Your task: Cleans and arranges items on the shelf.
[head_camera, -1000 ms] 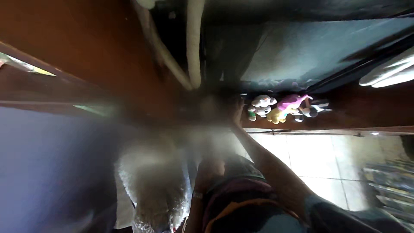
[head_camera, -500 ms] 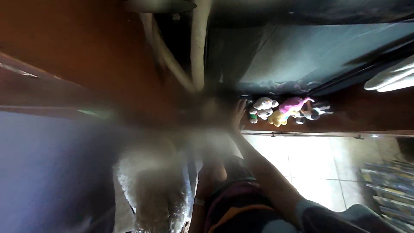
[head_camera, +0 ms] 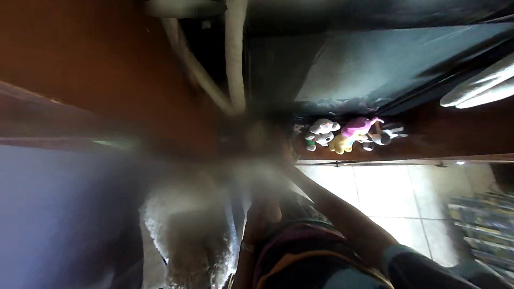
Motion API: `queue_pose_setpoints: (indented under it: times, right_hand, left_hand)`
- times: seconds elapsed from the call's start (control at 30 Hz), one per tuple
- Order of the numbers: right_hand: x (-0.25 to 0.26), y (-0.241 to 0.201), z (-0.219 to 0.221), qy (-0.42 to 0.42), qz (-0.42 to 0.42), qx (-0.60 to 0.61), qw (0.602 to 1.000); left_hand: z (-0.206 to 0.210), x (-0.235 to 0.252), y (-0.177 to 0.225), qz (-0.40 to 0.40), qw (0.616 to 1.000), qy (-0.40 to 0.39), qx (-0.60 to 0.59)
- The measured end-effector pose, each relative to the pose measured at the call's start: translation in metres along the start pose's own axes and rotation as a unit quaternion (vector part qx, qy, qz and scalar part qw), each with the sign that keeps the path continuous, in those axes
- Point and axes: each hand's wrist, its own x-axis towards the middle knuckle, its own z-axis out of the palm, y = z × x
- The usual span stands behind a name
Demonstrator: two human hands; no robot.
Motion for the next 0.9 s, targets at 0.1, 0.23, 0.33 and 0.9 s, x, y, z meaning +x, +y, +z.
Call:
queue_pose_setpoints:
  times: [0.1,0.23,0.33,0.9]
  right_hand:
    - [-0.002,0.043,0.011,-0.086,0.044,-0.038,0.995]
    - [0.009,0.040,0.008,-0.066,0.138,-0.018,0.988]
    - [0.022,0.025,0.034,-0.040,0.154,-0.022,0.987]
    - [0.000,0.027,0.004,-0.080,0.040,0.011,0.996]
  left_hand:
    - [0.000,-0.005,0.013,-0.065,0.992,0.014,-0.105]
    - [0.005,-0.004,0.014,-0.085,0.965,0.036,-0.247]
    - [0.006,-0.005,0.005,-0.056,0.961,0.026,-0.269]
    - [-0.012,0.116,0.049,0.054,0.994,0.073,-0.066]
